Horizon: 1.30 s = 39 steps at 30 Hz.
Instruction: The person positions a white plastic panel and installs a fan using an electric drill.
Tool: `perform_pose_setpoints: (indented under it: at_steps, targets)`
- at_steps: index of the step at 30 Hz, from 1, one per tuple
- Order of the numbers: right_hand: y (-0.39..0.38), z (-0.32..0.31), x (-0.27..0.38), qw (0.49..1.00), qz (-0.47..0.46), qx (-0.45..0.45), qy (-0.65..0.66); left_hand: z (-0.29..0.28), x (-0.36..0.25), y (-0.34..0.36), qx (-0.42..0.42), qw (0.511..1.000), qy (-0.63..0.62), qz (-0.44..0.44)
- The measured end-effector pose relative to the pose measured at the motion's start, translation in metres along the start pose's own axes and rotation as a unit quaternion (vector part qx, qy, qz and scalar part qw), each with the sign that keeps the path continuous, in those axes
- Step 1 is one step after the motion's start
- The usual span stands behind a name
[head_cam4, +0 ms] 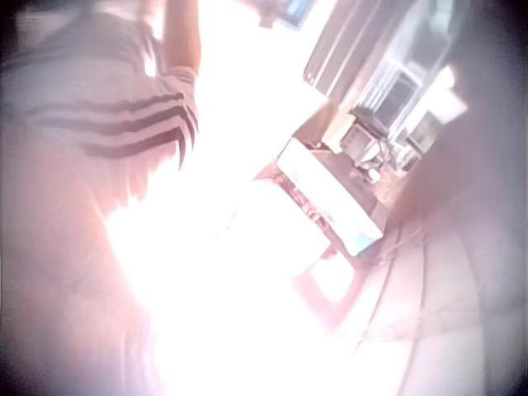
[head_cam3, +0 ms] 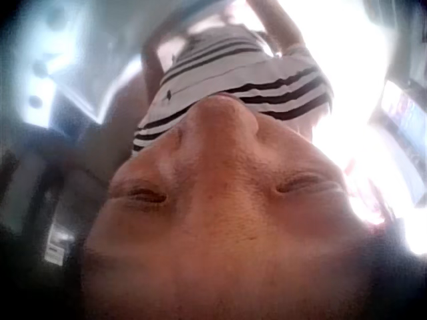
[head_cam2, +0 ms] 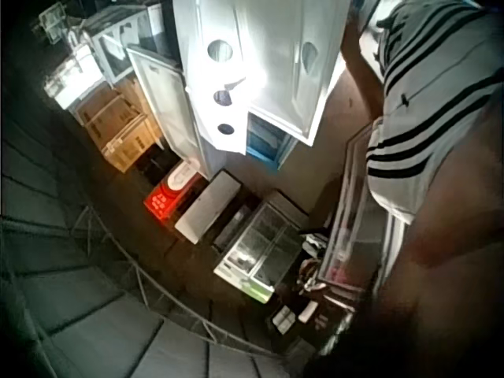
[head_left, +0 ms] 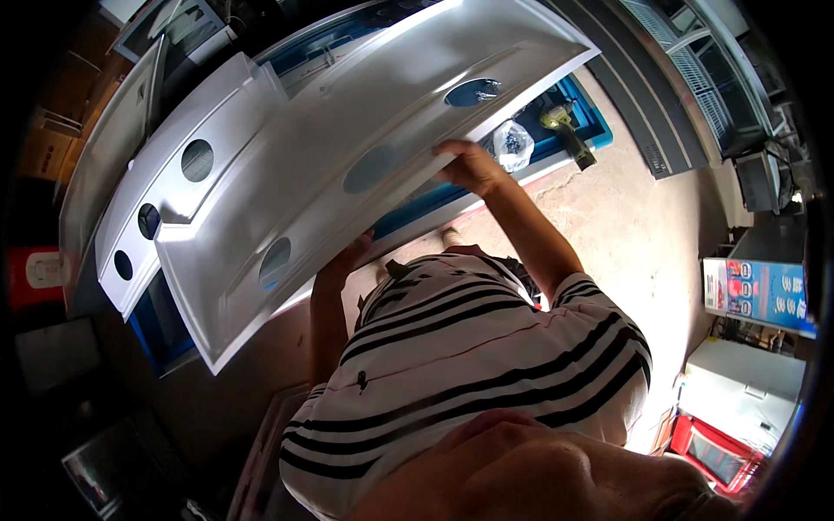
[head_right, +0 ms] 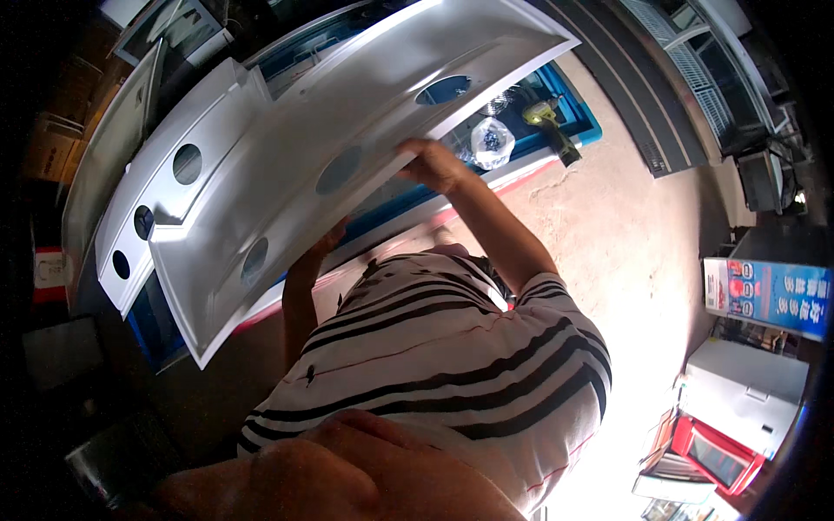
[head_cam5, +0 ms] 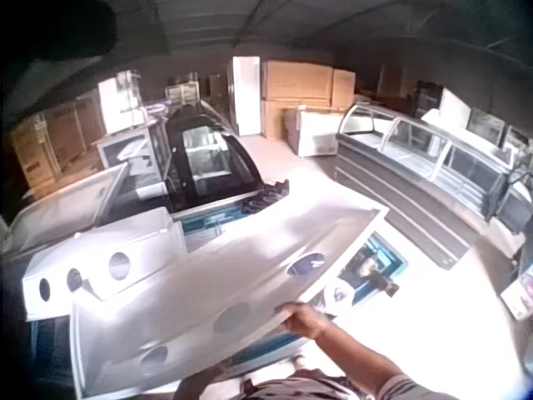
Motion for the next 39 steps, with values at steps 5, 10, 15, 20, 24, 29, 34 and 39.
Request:
perform_pose_setpoints:
  at_steps: [5,10,15,20,24,29,34,39]
  targets:
    - [0.019,0.000,-0.016,0.994,0.089,0.061,0.030,0.036,0.039,0.015,-0.092,0.969,-0.231,-0.014]
    - [0.027,-0.008,-0.021,0.986,0.133,0.096,0.040,0.077,0.016,0.055,-0.148,0.948,-0.280,-0.005]
    - [-0.001,-0.013,-0.002,0.985,0.080,0.146,-0.034,0.094,0.013,0.089,-0.137,0.890,-0.434,0.037]
    - [-0.007,-0.084,0.005,0.981,0.044,0.163,-0.100,0.083,0.046,0.089,-0.171,0.836,-0.520,0.020]
    - [-0.023,-0.163,0.039,0.961,0.028,0.009,-0.275,0.081,0.063,0.091,-0.166,0.821,-0.546,0.005]
    - [-0.063,-0.235,0.087,0.908,-0.027,-0.115,-0.402,0.081,0.092,0.078,-0.190,0.792,-0.580,-0.023]
    - [-0.064,-0.271,0.116,0.691,-0.096,-0.182,-0.693,0.092,0.091,0.070,-0.235,0.797,-0.557,-0.011]
    - [-0.018,-0.254,0.127,0.540,-0.222,-0.183,-0.791,0.078,0.098,0.060,-0.259,0.815,-0.517,-0.037]
Point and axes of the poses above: each hand's wrist, its own y-axis towards the middle knuckle, its own z-axis out of the palm, x = y × z, the point moved 8 cm from there along y, towards the middle knuckle, and after that the axes turned 3 degrees about x, right-handed, at the moved point
